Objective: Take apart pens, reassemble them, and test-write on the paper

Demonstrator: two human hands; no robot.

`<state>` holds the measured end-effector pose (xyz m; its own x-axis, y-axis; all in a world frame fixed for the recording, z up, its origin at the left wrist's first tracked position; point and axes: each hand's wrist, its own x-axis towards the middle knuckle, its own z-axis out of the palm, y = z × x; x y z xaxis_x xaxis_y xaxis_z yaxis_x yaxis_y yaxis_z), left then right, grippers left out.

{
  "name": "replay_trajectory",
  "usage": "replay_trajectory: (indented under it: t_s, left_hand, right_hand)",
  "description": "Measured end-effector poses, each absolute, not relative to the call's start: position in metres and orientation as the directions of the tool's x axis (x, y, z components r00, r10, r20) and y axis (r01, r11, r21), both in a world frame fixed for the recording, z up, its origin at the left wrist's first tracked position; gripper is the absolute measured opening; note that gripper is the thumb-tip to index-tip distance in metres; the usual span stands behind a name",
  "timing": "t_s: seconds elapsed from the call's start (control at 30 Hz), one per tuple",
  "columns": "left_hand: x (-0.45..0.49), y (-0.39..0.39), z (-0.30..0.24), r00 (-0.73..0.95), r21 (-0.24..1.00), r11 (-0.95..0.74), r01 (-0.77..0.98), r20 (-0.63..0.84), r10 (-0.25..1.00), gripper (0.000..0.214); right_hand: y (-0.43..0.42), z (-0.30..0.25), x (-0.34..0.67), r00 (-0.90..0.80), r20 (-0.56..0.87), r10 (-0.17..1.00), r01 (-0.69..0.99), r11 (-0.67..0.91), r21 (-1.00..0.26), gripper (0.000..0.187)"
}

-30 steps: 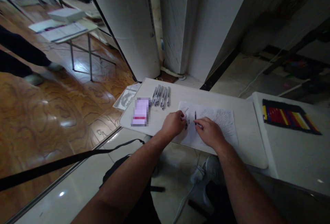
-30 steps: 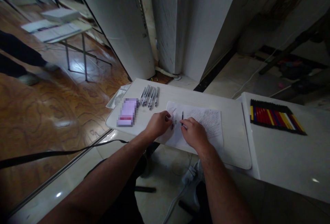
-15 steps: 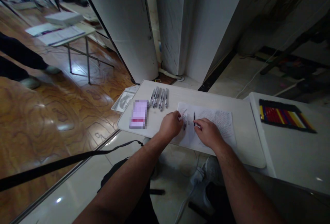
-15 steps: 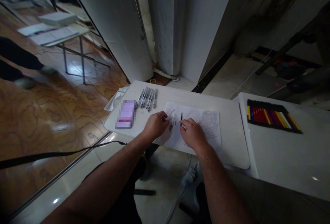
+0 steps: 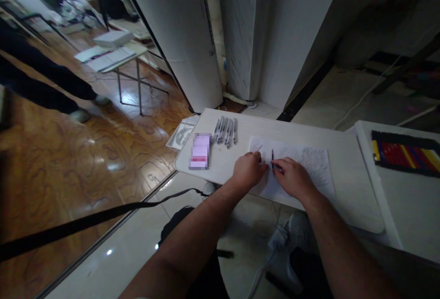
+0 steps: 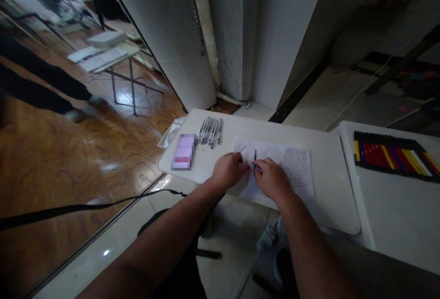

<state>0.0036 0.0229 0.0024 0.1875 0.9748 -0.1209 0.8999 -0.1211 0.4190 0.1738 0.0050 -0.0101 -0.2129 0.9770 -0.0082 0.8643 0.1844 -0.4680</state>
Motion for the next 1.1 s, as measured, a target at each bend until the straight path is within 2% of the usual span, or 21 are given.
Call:
replay_trajectory:
  t_s: [0.27,0.7,0.9,1.1]
  left_hand:
    - [0.0083,0.0218,-0.0016,0.144,0.383,-0.077,0.920,-0.148,0.978,0.031]
    - [0.0122,0.0262,-0.0043,0.138,0.357,-0.080,0.931,-0.140,0.980,0.024]
    - [0.0120,0.0288,-0.0063,0.125,0.371,-0.077,0.926,-0.107,0.986,0.019]
    - [0.0129,0.0302,-0.0018,0.109,0.425,-0.040,0.905,-0.140,0.984,0.018]
  right_hand:
    - [0.0049,-0.0102,0.1733,-0.213,-0.002,0.977,0.856,0.185,-0.482,0.030]
    - [0.0050,-0.0069,0.1718,-0.198,-0.017,0.980,0.854,0.164,-0.494,0.029]
    - [0.0050,-0.0030,0.1712,-0.199,-0.018,0.980,0.850,0.164,-0.500,0.028]
    - [0.0051,-0.0034,0.1705,-0.198,-0.019,0.980,0.857,0.163,-0.489,0.028]
